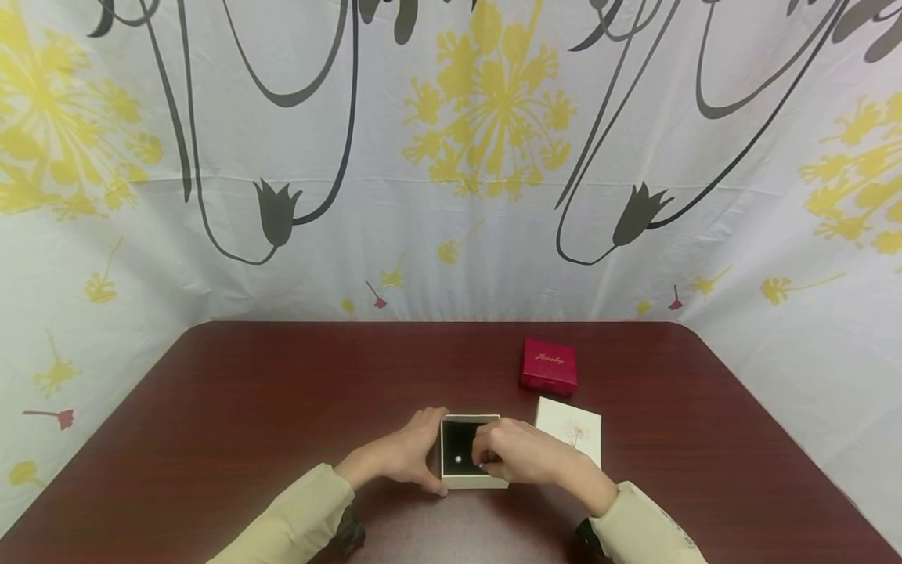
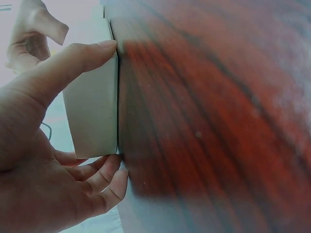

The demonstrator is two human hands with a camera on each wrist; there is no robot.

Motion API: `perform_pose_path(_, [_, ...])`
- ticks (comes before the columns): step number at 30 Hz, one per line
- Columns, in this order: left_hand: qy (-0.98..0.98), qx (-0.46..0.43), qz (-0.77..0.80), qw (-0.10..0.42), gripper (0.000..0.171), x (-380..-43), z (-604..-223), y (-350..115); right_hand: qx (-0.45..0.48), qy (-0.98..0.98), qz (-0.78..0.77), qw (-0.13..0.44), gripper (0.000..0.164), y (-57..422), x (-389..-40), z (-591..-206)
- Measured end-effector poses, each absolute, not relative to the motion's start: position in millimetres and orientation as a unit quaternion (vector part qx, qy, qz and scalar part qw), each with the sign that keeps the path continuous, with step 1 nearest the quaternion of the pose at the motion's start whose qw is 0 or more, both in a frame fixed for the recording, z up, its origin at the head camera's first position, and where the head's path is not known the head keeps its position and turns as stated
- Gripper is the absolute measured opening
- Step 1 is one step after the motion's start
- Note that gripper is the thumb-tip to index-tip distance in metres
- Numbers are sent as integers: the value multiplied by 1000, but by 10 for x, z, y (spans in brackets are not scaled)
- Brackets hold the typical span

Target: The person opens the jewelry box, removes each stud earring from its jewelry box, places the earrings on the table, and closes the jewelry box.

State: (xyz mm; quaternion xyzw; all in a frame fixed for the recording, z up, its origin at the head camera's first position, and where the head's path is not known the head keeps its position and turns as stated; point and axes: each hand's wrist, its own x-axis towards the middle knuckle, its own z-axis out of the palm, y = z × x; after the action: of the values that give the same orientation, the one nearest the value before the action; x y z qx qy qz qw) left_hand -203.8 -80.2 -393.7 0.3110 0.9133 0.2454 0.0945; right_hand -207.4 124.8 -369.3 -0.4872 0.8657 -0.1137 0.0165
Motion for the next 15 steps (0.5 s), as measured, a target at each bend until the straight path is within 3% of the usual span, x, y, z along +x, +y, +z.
perform_pose_path(15, [912,318,243,87,98,-2049,-3960,-802,-473,868,-143,41,13,1261,-2070,-3675])
